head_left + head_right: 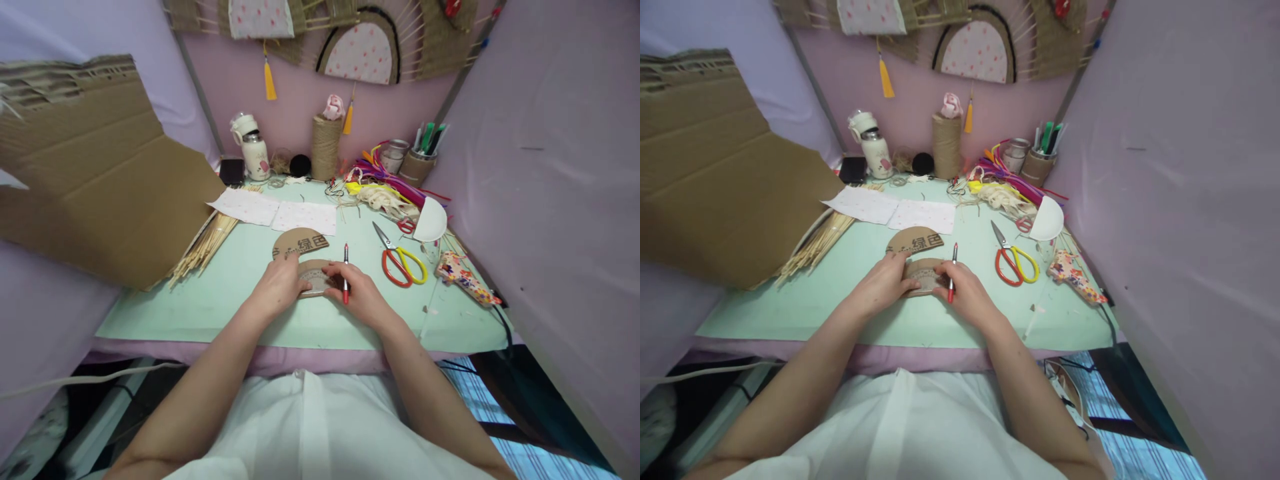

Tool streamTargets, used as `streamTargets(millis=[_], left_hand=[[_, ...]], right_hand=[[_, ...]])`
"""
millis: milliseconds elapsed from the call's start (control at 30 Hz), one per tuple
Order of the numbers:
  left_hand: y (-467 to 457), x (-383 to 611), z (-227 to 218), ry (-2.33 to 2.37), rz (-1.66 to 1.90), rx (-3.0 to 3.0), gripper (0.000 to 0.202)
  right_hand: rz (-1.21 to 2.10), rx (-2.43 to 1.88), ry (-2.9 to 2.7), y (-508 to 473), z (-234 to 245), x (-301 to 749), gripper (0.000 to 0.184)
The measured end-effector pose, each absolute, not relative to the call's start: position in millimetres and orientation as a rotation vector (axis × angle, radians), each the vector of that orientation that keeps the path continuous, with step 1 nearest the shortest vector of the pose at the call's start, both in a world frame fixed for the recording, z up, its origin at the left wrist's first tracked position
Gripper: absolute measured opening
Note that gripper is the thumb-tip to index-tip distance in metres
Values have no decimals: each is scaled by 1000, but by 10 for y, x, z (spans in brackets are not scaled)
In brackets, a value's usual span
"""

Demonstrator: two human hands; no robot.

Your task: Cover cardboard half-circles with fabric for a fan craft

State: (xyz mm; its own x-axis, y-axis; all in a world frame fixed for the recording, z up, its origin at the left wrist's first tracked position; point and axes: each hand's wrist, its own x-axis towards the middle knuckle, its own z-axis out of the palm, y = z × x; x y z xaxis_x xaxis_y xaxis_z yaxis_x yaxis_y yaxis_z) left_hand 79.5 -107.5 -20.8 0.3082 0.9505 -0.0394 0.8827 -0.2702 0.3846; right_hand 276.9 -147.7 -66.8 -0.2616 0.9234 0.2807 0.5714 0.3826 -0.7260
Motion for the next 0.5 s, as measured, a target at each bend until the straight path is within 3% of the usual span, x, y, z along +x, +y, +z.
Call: streamTargets(millis=[300, 500], left_hand=[[-983, 701, -338, 1366, 504, 1953, 32], [-904, 776, -204, 987, 759, 1702, 31]], right_hand=[[592, -1130, -1953, -1476, -608, 2757, 18], [349, -1088, -1751, -1438, -573, 2747, 28]])
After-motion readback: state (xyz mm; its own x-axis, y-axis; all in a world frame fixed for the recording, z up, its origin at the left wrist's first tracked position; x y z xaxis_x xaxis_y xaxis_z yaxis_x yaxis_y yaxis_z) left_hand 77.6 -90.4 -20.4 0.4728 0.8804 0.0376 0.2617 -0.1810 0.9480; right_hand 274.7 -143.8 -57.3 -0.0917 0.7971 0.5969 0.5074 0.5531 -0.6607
